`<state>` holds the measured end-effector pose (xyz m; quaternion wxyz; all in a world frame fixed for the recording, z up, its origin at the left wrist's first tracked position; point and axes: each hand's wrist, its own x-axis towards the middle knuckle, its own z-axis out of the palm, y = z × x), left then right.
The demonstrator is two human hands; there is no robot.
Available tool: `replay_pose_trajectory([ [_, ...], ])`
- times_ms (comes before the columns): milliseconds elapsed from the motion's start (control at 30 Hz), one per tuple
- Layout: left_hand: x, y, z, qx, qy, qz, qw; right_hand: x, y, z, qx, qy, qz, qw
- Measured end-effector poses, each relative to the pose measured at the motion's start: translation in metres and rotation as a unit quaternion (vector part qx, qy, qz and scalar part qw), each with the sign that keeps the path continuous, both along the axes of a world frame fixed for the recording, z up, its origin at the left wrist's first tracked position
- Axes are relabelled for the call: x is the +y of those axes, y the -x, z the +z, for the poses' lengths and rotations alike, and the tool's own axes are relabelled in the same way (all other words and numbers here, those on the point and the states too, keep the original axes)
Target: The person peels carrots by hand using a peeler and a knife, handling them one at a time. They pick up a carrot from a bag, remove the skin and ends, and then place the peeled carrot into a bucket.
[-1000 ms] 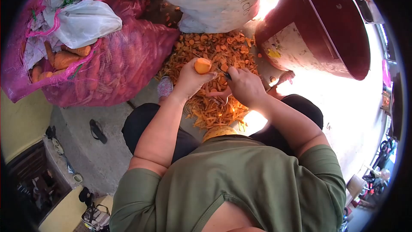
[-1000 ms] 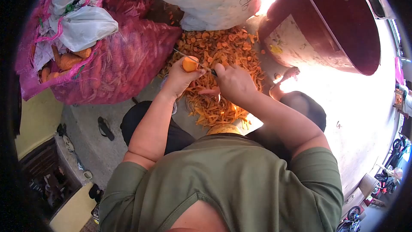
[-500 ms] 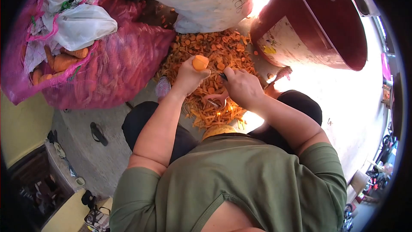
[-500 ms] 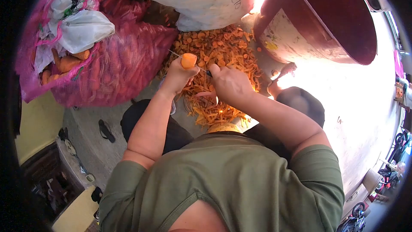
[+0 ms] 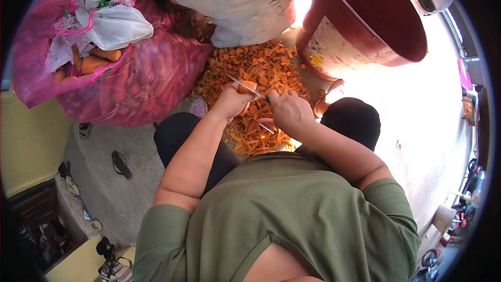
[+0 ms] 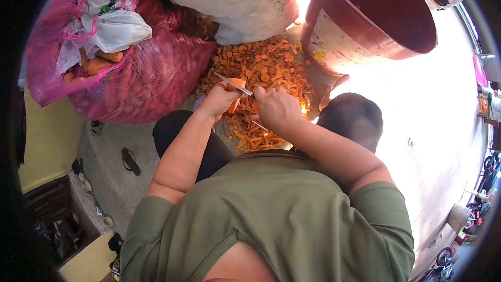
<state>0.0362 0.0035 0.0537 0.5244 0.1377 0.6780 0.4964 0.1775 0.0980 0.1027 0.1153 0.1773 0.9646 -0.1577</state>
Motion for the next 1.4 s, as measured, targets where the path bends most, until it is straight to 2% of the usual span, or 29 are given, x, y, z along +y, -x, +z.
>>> replay_pose_trajectory([
  [100, -0.009, -0.015, 0.024, -0.006, 0.026, -0.011, 1.000, -0.006, -0.014, 0.001, 0.056, 0.004, -0.061, 0.997],
  [133, -0.013, -0.020, 0.033, -0.015, 0.041, -0.010, 0.999, -0.004, -0.013, -0.004, 0.068, -0.007, -0.150, 0.986],
  [200, -0.021, -0.029, 0.033, 0.030, 0.037, -0.050, 0.998, 0.012, -0.021, 0.002, 0.162, -0.006, -0.201, 0.966],
  [233, -0.024, -0.033, 0.031, 0.052, 0.034, -0.070, 0.996, 0.019, -0.024, 0.001, 0.217, 0.001, -0.212, 0.953],
  [300, -0.027, -0.041, 0.027, 0.080, 0.040, -0.093, 0.992, 0.024, -0.031, 0.010, 0.241, 0.035, -0.231, 0.942],
  [400, -0.028, -0.050, 0.026, 0.081, 0.059, -0.088, 0.991, 0.026, -0.035, 0.005, 0.306, -0.038, -0.193, 0.931],
  [500, -0.029, -0.053, 0.023, 0.075, 0.089, -0.091, 0.989, 0.044, -0.036, 0.016, 0.281, -0.003, -0.280, 0.918],
  [633, -0.026, -0.065, 0.030, 0.096, 0.052, -0.141, 0.984, 0.037, -0.029, -0.001, 0.236, 0.120, -0.257, 0.930],
  [733, -0.034, -0.052, 0.011, 0.124, 0.014, -0.192, 0.973, 0.062, -0.028, -0.024, 0.189, 0.042, -0.297, 0.935],
  [767, -0.036, -0.049, 0.009, 0.099, 0.009, -0.175, 0.979, 0.070, -0.027, -0.029, 0.185, 0.010, -0.317, 0.930],
  [833, -0.038, -0.045, 0.009, 0.047, -0.004, -0.139, 0.989, 0.062, -0.022, -0.029, 0.162, 0.009, -0.275, 0.948],
  [933, -0.036, -0.037, -0.007, 0.050, -0.036, -0.094, 0.994, 0.025, -0.016, -0.030, 0.127, 0.027, -0.200, 0.971],
  [967, -0.035, -0.034, -0.010, 0.044, -0.017, -0.074, 0.996, 0.013, -0.018, -0.030, 0.114, 0.034, -0.123, 0.985],
  [1033, -0.034, -0.030, -0.014, 0.030, 0.023, -0.034, 0.999, -0.003, -0.019, -0.040, 0.113, 0.065, -0.069, 0.989],
  [1133, -0.034, -0.018, -0.026, 0.046, 0.014, -0.017, 0.999, -0.010, -0.024, -0.038, 0.147, 0.025, -0.007, 0.989],
  [1233, -0.035, -0.013, -0.035, 0.025, -0.006, 0.008, 1.000, -0.010, -0.017, -0.037, 0.086, 0.070, -0.027, 0.994],
  [1333, -0.034, -0.010, -0.040, 0.064, 0.002, 0.001, 0.998, -0.015, -0.011, -0.040, 0.013, 0.085, -0.034, 0.996],
  [1400, -0.033, -0.011, -0.051, 0.152, -0.007, 0.001, 0.988, -0.016, -0.009, -0.035, 0.011, 0.089, -0.031, 0.995],
])
